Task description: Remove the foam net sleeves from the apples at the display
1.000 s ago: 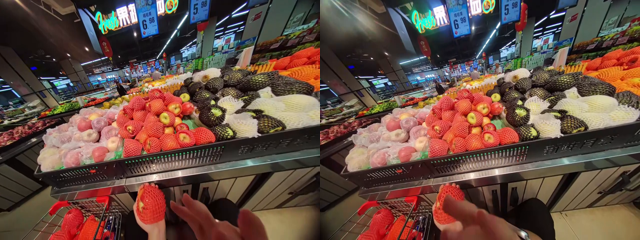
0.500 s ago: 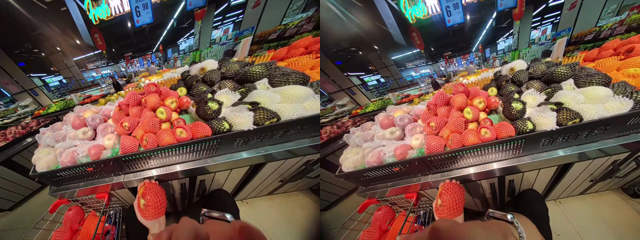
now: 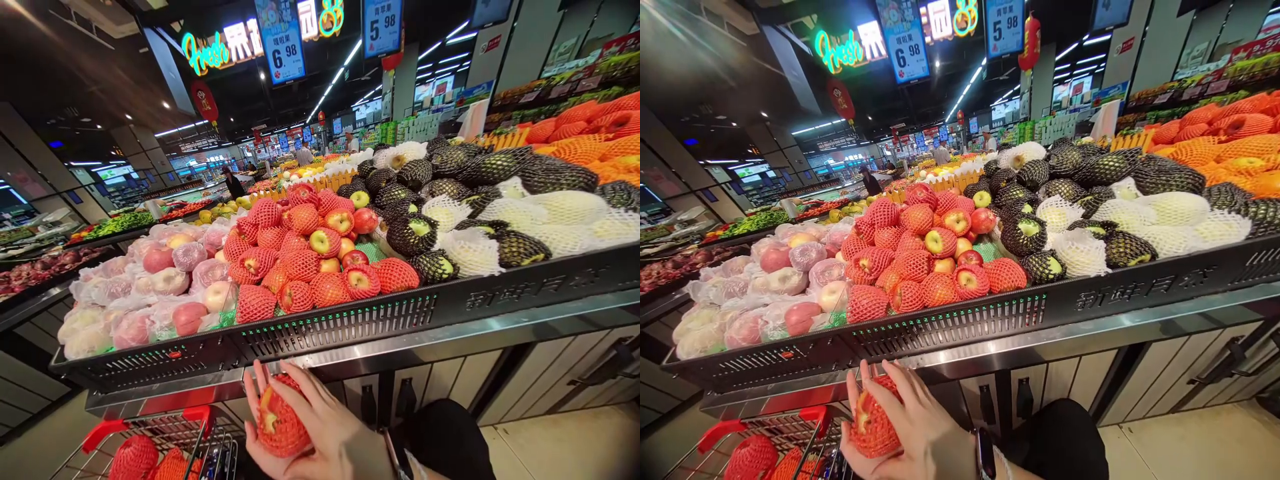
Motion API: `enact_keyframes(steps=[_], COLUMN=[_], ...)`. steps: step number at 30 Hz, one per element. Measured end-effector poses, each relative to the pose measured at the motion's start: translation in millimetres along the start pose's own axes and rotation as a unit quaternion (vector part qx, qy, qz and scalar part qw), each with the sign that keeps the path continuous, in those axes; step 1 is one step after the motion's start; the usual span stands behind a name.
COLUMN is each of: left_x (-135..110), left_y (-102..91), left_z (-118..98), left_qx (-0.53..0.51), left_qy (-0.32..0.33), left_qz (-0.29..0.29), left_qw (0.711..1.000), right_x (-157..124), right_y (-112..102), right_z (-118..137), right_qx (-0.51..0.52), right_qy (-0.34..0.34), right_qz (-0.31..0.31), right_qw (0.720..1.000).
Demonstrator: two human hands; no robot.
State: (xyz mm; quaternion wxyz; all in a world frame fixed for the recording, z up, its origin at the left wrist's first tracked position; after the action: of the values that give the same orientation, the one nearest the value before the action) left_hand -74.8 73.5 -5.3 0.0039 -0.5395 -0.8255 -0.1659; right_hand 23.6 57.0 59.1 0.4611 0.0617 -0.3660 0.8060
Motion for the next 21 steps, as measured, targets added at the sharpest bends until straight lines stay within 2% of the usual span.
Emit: enact_keyframes(steps=[2, 3, 5, 7, 10, 12, 13, 15, 17, 18, 20, 21], left_x=[-6.7, -8.8, -7.1, -0.6, 11.5, 19.0, 22.0, 27.5, 34.7, 39.4, 49.5, 53.3], left_y=[-3.8, -2.8, 3.5, 3.3, -24.4, -56.9, -76.1, -118.8, -164.2, -187.7, -238.1, -266.0], left_z=[-10.1, -17.0, -36.5, -57.3, -72.0, -70.3, -68.7, -69.0, -80.9, -93.2, -129.9, -150.4], left_qx=[-0.081, -0.111, -0.134, -0.139, -0.135, -0.110, -0.091, -0.034, 0.042, 0.079, 0.140, 0.159], left_qy=[0.003, 0.010, 0.051, 0.118, 0.196, 0.214, 0.216, 0.205, 0.177, 0.168, 0.174, 0.178], left_qz=[-0.101, -0.129, -0.123, -0.092, -0.082, -0.084, -0.088, -0.110, -0.142, -0.164, -0.247, -0.326], left_qw=[0.992, 0.985, 0.982, 0.979, 0.968, 0.967, 0.968, 0.972, 0.973, 0.969, 0.943, 0.915], right_x=[3.6, 6.5, 13.4, 19.2, 24.2, 33.7, 42.0, 59.5, 71.2, 76.9, 84.1, 86.5], right_y=[-3.5, -9.3, -31.4, -71.3, -154.3, -206.3, -227.8, -261.2, -281.3, -285.8, -293.0, -297.2], right_z=[-10.2, -13.4, -14.0, -10.6, -5.3, -3.8, -6.5, -22.8, -42.3, -52.2, -75.2, -88.0], right_qx=[0.040, 0.062, 0.085, 0.061, -0.060, -0.181, -0.241, -0.362, -0.458, -0.493, -0.532, -0.537], right_qy=[0.026, 0.030, 0.002, -0.042, -0.063, -0.033, 0.001, 0.118, 0.199, 0.208, 0.226, 0.243], right_qz=[-0.012, -0.029, -0.087, -0.186, -0.368, -0.430, -0.431, -0.393, -0.349, -0.322, -0.284, -0.269], right_qw=[0.999, 0.997, 0.993, 0.980, 0.926, 0.884, 0.870, 0.837, 0.793, 0.781, 0.765, 0.762])
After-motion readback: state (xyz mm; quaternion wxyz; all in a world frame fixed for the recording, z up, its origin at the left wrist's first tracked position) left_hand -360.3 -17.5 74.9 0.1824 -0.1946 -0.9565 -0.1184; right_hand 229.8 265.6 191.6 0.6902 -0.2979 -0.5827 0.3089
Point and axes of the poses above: each hand's wrist, its own x-axis towards the middle knuckle, its own y-axis out of the palm, z = x × y, the point moved 7 cm from there along x, towards the middle knuckle, and after that the axes turned 3 degrees about x, right-handed, at the moved point
